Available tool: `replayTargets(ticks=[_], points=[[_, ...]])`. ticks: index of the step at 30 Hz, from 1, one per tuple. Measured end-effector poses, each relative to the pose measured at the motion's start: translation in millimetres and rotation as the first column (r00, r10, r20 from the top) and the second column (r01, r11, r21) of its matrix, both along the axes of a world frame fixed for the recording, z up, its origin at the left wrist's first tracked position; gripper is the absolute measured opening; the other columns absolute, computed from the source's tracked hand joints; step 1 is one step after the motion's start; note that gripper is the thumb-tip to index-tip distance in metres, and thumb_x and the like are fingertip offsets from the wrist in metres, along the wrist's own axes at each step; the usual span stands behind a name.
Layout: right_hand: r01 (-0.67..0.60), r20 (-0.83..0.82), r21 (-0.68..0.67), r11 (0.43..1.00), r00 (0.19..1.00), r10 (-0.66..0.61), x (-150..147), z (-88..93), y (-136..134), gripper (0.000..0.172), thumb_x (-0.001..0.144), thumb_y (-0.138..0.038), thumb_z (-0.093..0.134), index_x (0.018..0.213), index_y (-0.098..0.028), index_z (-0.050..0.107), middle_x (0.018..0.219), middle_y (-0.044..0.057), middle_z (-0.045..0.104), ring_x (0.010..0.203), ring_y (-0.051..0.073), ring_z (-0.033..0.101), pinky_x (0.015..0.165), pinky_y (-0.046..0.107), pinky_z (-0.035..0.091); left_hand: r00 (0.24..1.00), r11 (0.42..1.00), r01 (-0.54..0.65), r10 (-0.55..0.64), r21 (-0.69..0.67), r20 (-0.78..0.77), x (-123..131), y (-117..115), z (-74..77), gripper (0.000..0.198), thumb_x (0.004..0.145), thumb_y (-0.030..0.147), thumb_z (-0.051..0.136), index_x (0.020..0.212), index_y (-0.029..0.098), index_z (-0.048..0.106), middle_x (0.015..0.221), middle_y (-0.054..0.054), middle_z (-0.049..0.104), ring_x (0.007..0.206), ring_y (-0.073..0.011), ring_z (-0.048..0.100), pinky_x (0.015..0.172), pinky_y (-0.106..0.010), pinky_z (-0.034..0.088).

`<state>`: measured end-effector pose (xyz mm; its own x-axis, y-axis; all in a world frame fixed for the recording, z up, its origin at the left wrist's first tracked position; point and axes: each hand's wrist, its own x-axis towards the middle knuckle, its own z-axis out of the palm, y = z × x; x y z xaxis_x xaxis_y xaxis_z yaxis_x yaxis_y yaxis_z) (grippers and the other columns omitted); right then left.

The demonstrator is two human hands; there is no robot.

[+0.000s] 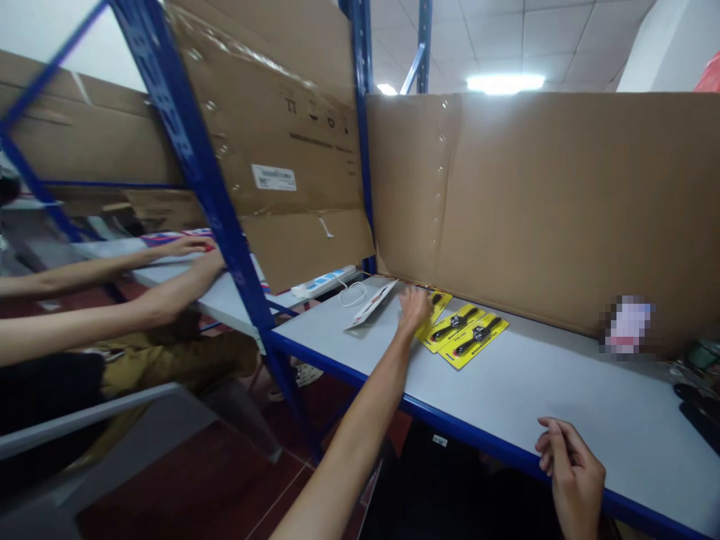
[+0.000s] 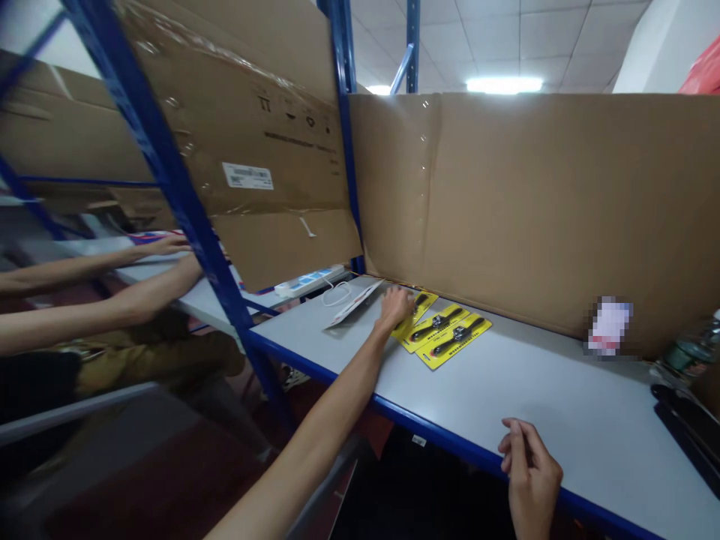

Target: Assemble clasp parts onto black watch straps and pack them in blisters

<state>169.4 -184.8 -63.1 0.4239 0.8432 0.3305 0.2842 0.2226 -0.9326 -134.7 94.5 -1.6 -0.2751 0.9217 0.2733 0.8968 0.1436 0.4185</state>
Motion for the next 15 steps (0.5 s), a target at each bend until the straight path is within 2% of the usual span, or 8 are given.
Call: replayTargets(ticks=[2,3,4,6,7,10,15], points=[[0.003,0.006,0.011,1.0,1.0,-0.003,0,-0.7,1,0.046,0.089,-0.061,0.06,0.094,-0.017,0.073,0.065,0.001,0.061,0.051,0.013,0.05,0.053,0.026,0.043,0.993,0.987,-0.105,0.11,0.125,-0.033,-11,1,3.0,0.047,0.093,0.025,0.048,0.138,0.022,0.059,0.154,-0.016,0.045,0.15,-0.0338,0.026,0.118,-0.054,0.022],[0.001,0.011,0.015,1.0,1.0,-0.001,0,-1.0,1,0.046,0.089,-0.061,0.059,0.094,-0.017,0.073,0.066,0.001,0.061,0.051,0.013,0.05,0.052,0.026,0.043,0.983,0.972,-0.171,0.18,0.164,-0.045,-20,1,3.5,0.051,0.091,0.023,0.048,0.141,0.021,0.055,0.153,-0.018,0.045,0.149,-0.0351,0.026,0.117,-0.056,0.022],[-0.001,0.015,0.018,1.0,1.0,0.001,0,-1.2,2,0.047,0.089,-0.061,0.059,0.094,-0.017,0.073,0.065,0.001,0.061,0.05,0.013,0.05,0.052,0.025,0.043,0.97,0.96,-0.231,0.24,0.157,-0.041,-31,1,3.2,0.055,0.089,0.022,0.05,0.143,0.02,0.053,0.15,-0.02,0.049,0.147,-0.0364,0.031,0.115,-0.058,0.026],[-0.001,0.027,0.02,1.0,1.0,0.001,1,-1.7,3,0.047,0.09,-0.061,0.058,0.094,-0.017,0.073,0.064,0.001,0.061,0.049,0.013,0.05,0.051,0.025,0.043,0.956,0.956,-0.293,0.291,-0.033,-0.046,-56,-2,0.0,0.058,0.087,0.021,0.051,0.145,0.016,0.05,0.144,-0.024,0.053,0.139,-0.0405,0.042,0.106,-0.059,0.037],[-0.001,0.037,0.018,1.0,0.999,0.0,1,-1.8,3,0.047,0.09,-0.061,0.057,0.094,-0.017,0.073,0.064,0.001,0.061,0.049,0.013,0.05,0.051,0.025,0.043,0.956,0.953,-0.293,0.289,-0.075,-0.051,-67,-4,-2.3,0.054,0.087,0.02,0.051,0.141,0.012,0.054,0.139,-0.026,0.057,0.133,-0.0417,0.049,0.101,-0.057,0.042],[0.013,0.077,0.016,1.0,0.997,-0.014,0,-2.1,3,0.046,0.09,-0.061,0.056,0.092,-0.018,0.072,0.063,0.0,0.06,0.049,0.013,0.05,0.053,0.025,0.044,0.971,0.966,-0.231,0.22,-0.113,-0.097,-94,-8,-7.2,0.043,0.09,0.019,0.049,0.13,0.012,0.063,0.128,-0.023,0.066,0.12,-0.0358,0.06,0.095,-0.045,0.048],[0.033,0.153,0.016,0.999,0.988,-0.035,-5,-1.1,1,0.045,0.09,-0.061,0.055,0.087,-0.019,0.072,0.06,-0.001,0.059,0.047,0.013,0.05,0.051,0.024,0.043,0.977,0.987,-0.124,0.103,-0.105,-0.187,-103,-4,0.0,0.036,0.091,0.023,0.053,0.122,0.015,0.068,0.124,-0.02,0.069,0.118,-0.0334,0.062,0.094,-0.038,0.048]])
